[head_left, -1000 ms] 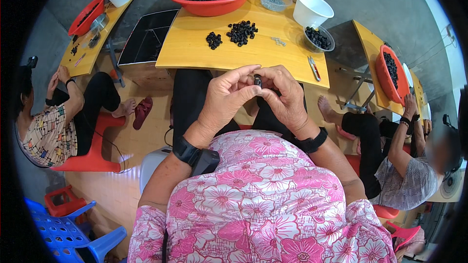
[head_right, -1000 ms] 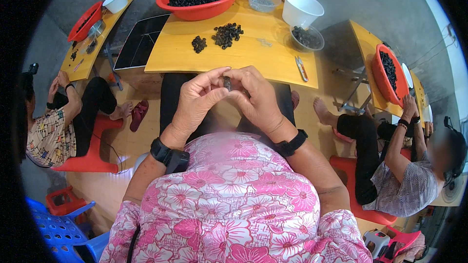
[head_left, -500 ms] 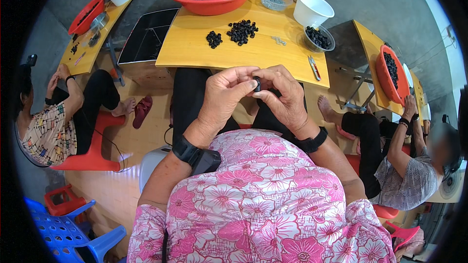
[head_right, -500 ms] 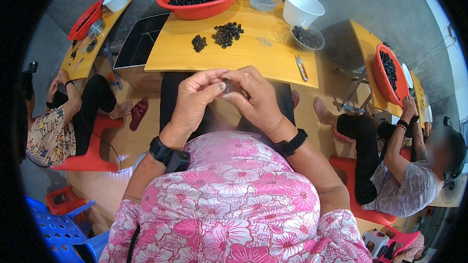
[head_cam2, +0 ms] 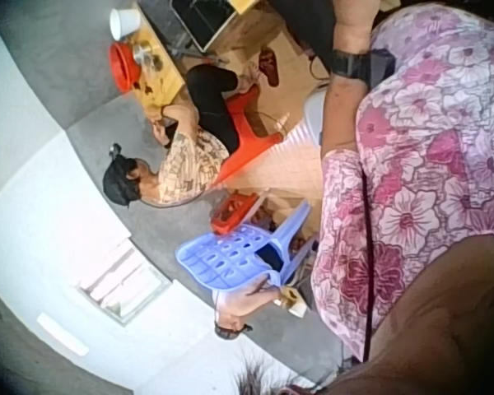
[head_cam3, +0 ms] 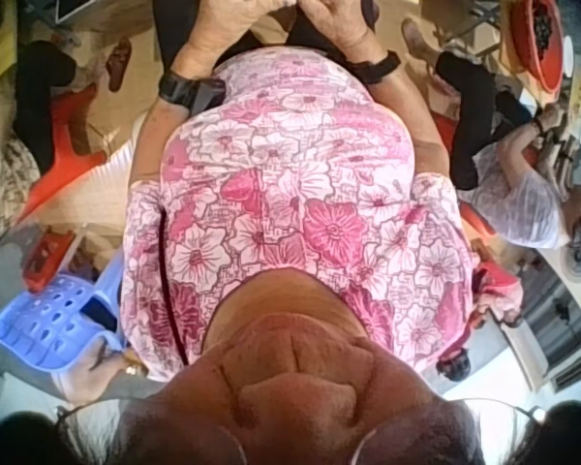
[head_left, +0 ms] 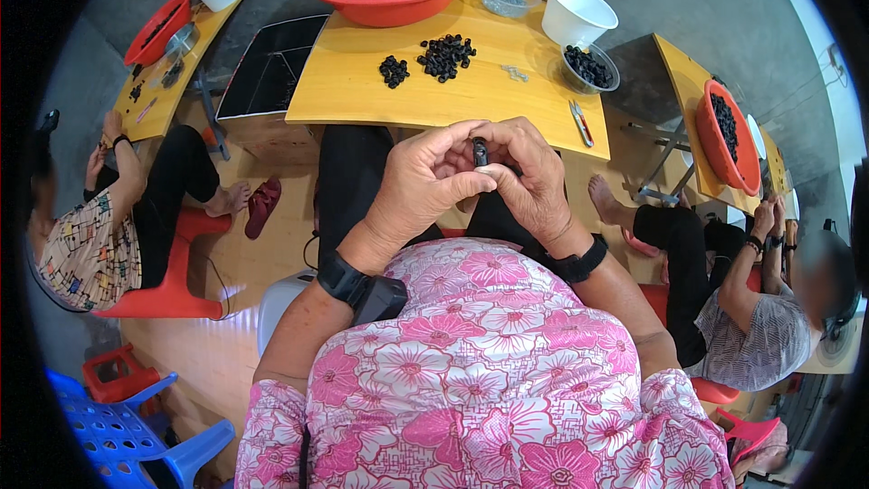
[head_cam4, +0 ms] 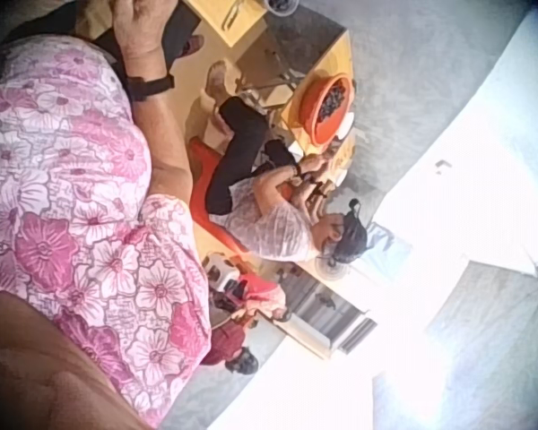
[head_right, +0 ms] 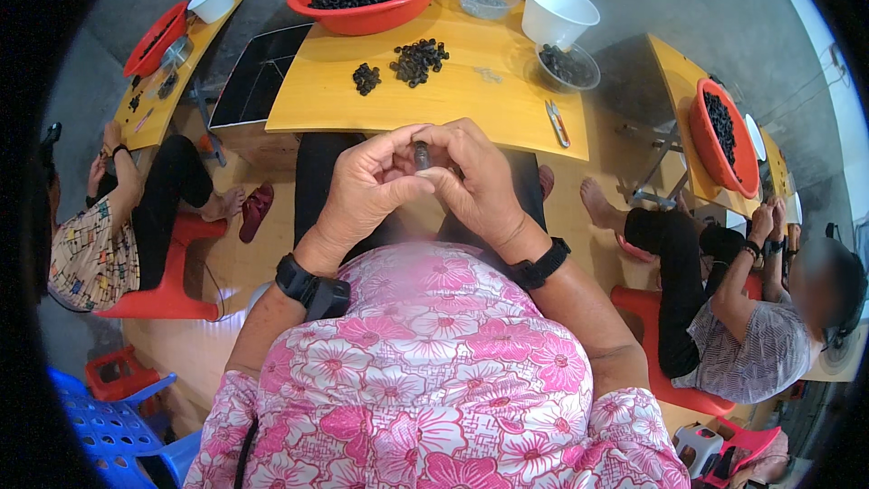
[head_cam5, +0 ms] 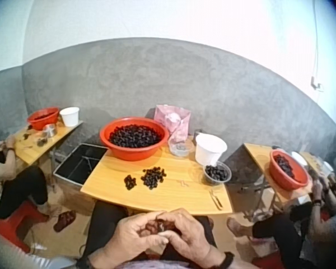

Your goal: Manually joining small black plastic components together.

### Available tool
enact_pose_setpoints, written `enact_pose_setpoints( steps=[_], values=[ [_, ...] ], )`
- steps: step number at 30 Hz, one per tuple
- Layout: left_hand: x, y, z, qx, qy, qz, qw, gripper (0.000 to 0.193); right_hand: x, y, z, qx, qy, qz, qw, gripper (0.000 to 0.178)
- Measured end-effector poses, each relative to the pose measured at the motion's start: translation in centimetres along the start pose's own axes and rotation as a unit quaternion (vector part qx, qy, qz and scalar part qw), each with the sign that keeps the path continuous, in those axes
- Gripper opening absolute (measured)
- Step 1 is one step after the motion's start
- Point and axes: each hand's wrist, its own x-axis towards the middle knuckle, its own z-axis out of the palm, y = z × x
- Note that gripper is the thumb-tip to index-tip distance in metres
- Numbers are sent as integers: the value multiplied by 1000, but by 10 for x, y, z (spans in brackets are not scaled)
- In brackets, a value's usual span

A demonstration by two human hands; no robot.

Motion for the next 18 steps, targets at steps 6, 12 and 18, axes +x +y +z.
enact_pose_setpoints(
  steps=[6,12,18],
  values=[
    [-2,-1,0,88,26,57,994,48,0,3,1,-30,-3,-35,999,31],
    [2,-8,2,78,39,60,994,46,0,3,0,-15,-13,17,1000,27],
    [7,-12,-1,33,34,-10,999,49,8,17,6,20,8,13,1000,27]
  ],
)
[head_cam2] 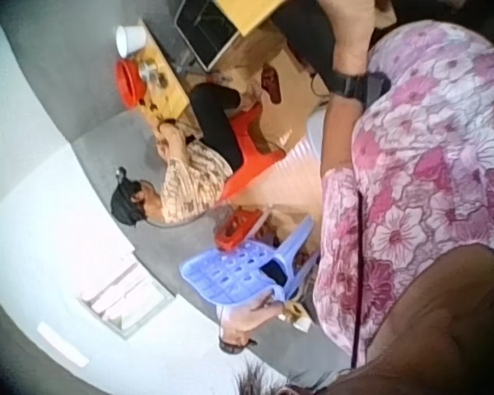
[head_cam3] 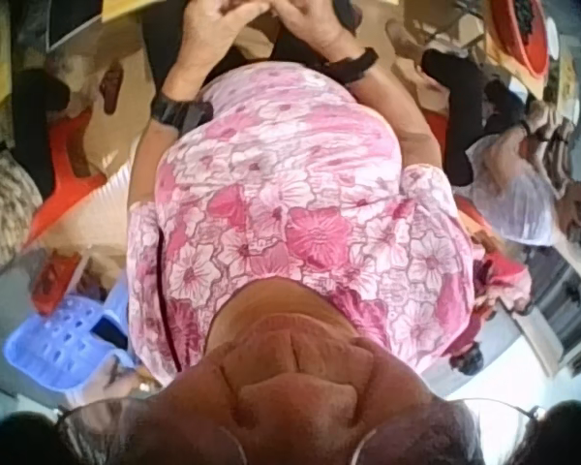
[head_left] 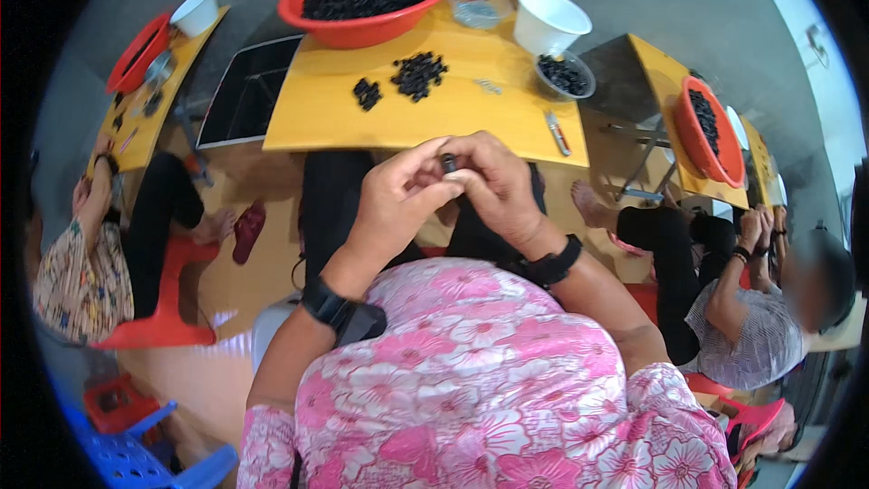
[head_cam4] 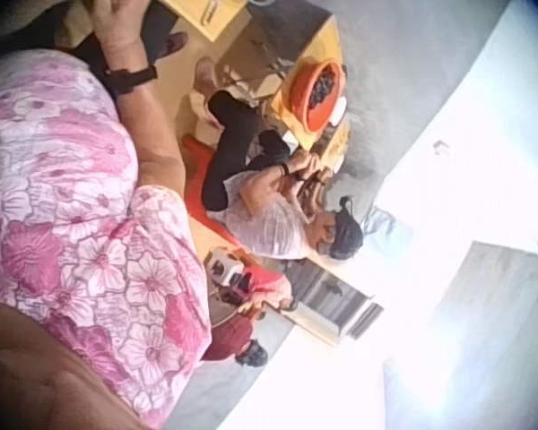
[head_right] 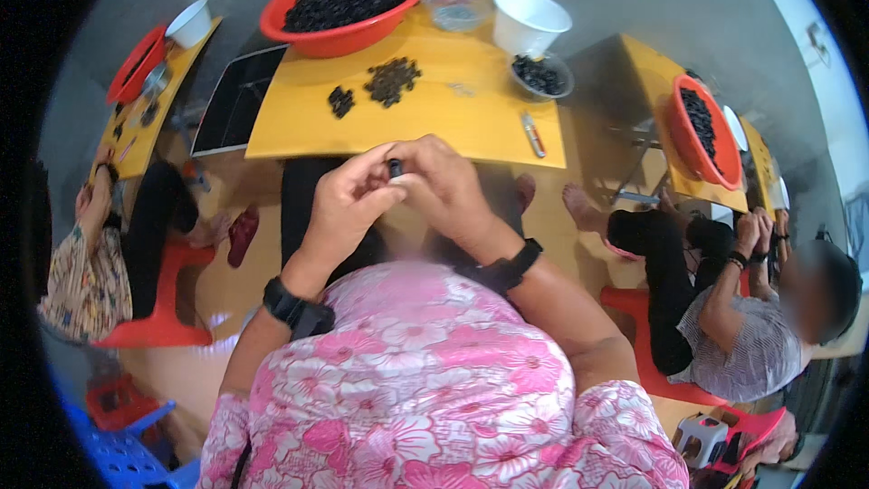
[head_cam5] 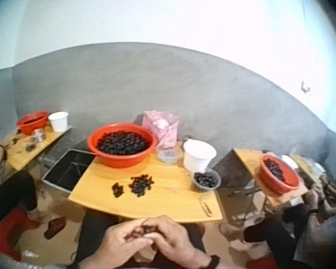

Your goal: Manually joining small black plastic components together.

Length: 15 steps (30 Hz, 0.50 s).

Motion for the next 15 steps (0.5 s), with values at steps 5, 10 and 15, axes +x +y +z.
enact_pose_setpoints(
  steps=[5,10,15],
  values=[
    [3,-18,-10,-40,10,-21,999,53,9,46,-13,68,76,157,982,21],
    [4,-40,-18,-21,-22,-109,994,42,32,88,-70,-52,143,186,971,24],
    [14,-54,-16,-38,-69,-151,985,41,37,172,-143,-173,215,199,940,28]
  ],
)
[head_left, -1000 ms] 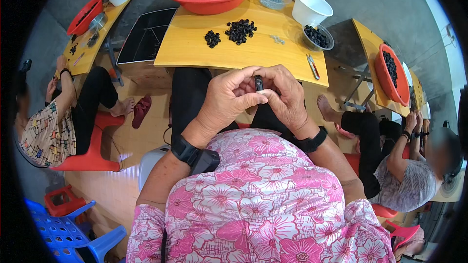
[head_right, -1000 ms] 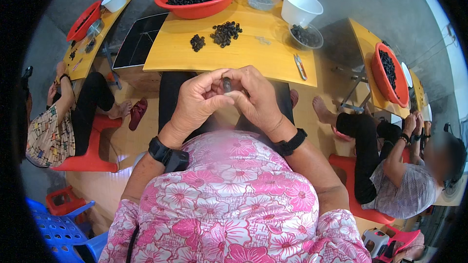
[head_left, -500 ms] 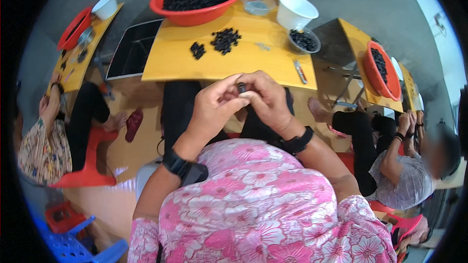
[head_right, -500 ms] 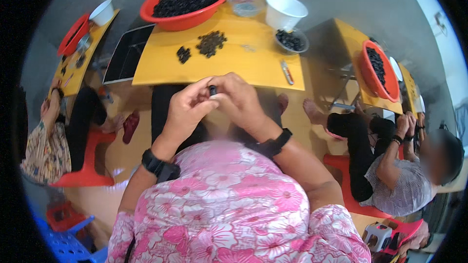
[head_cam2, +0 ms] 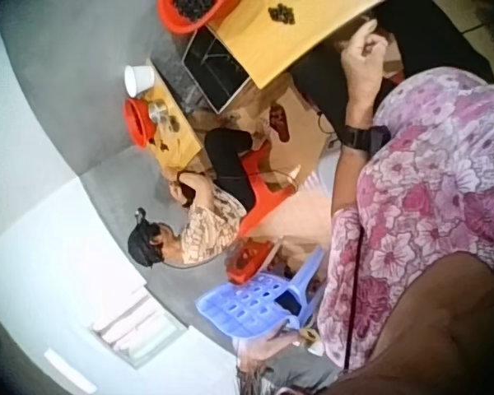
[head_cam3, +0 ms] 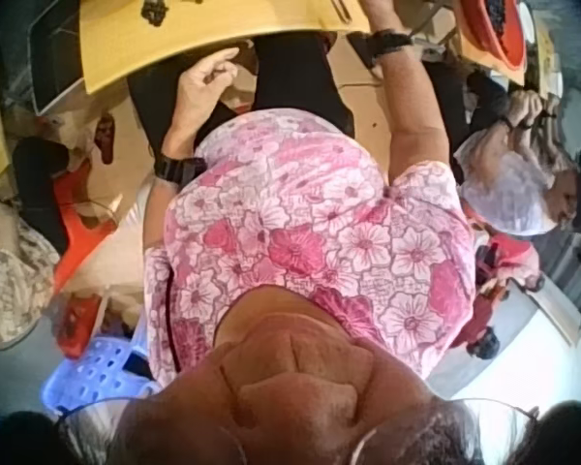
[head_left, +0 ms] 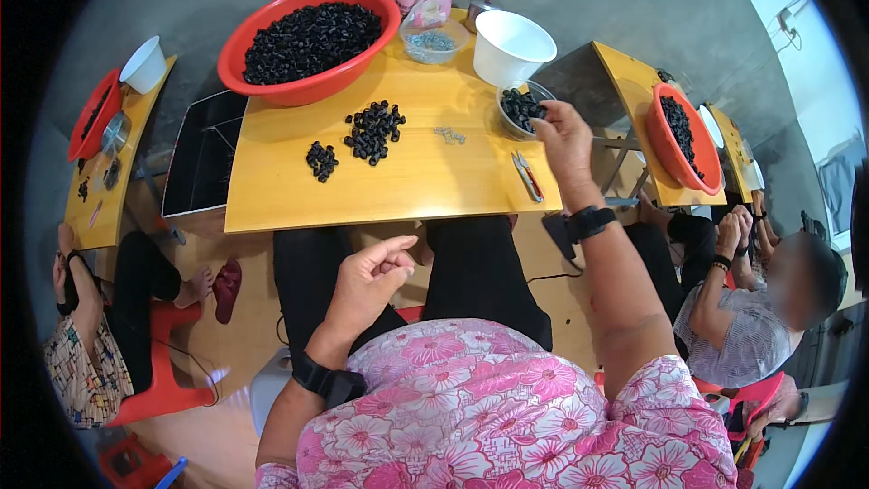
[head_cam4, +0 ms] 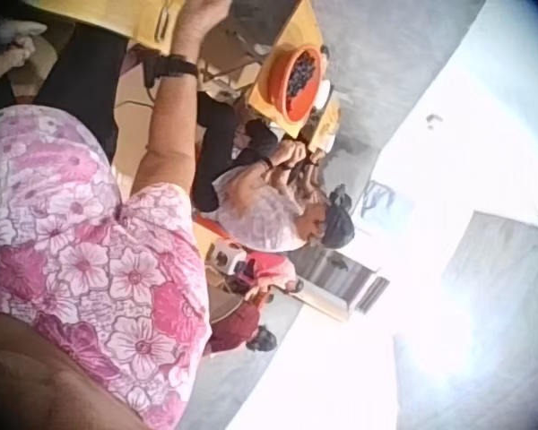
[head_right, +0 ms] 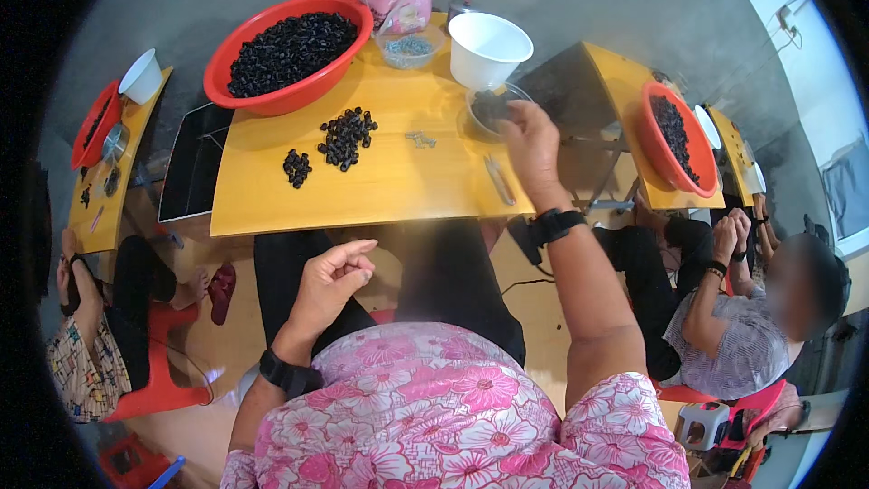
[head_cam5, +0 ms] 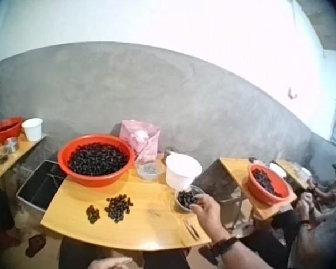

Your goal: Manually joining small black plastic components together.

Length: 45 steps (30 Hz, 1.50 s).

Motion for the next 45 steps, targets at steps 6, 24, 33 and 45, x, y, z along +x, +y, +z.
enact_pose_setpoints(
  steps=[6,24,33,45],
  values=[
    [20,1,-4,0,-6,-40,999,38,37,25,-10,-178,22,28,983,33],
    [44,-14,-17,-51,-19,-45,998,29,-14,-68,146,10,-285,-77,955,21],
    [44,-16,-21,-57,-14,-29,998,29,-17,-68,147,-27,-305,-98,947,16],
    [39,-16,-7,-60,17,18,998,30,-40,-66,127,-83,-311,-186,929,6]
  ],
)
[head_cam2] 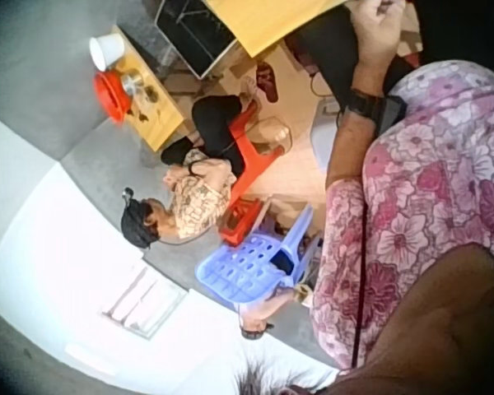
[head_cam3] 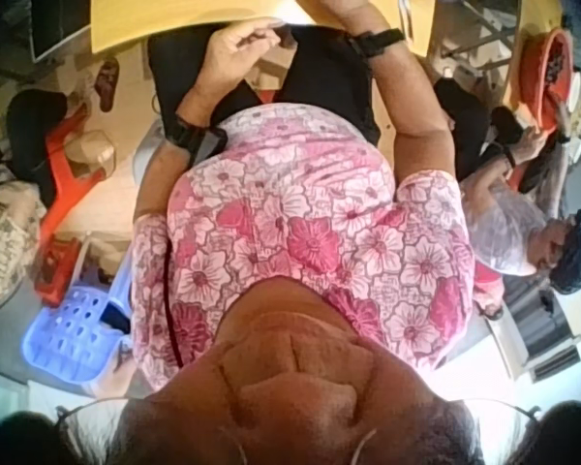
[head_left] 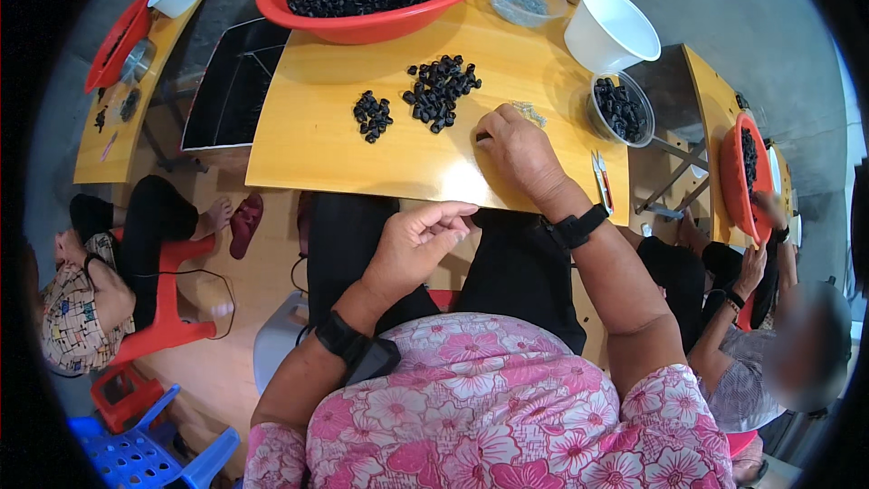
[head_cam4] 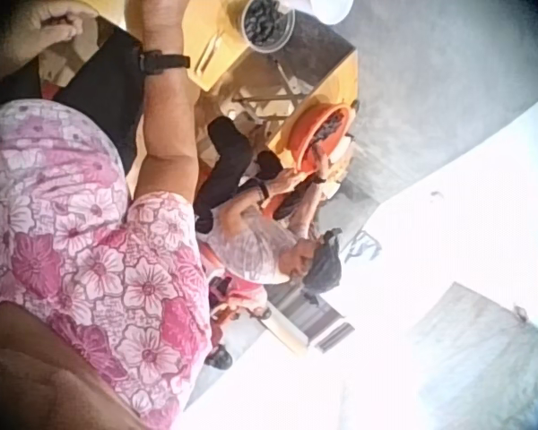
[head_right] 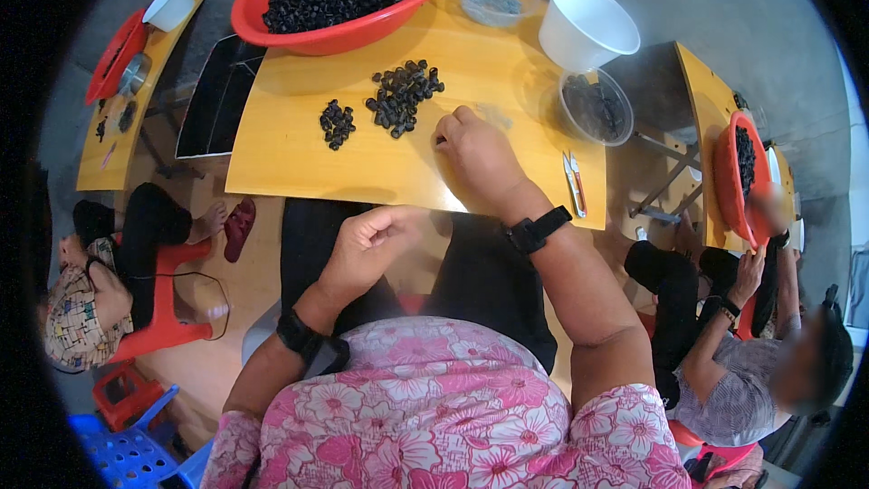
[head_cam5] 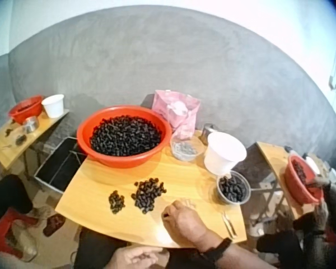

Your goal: Manually joining small black plastic components together.

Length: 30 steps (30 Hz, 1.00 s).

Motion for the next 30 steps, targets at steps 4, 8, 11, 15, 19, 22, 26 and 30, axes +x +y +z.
enact_pose_setpoints(
  steps=[4,8,11,15,19,22,26,30],
  values=[
    [-2,-2,-1,22,43,-15,999,31,-13,-3,0,81,10,-22,996,8],
    [1,4,-1,7,122,6,992,35,-33,-22,-2,306,1,82,948,11],
    [5,11,6,5,121,20,992,34,-46,-37,-6,505,-21,163,847,10],
    [9,12,14,-50,103,37,993,31,-54,-47,-4,553,-35,157,818,12],
    [9,9,19,-54,111,41,992,25,-63,-48,-2,609,-26,150,778,12],
    [9,7,18,-12,120,64,991,20,-66,-46,0,594,-42,164,786,13],
    [8,2,13,21,129,37,991,15,-63,-47,-7,533,-37,174,827,10],
    [9,-5,12,-26,135,14,990,13,-56,-16,-12,159,102,130,973,9]
  ],
)
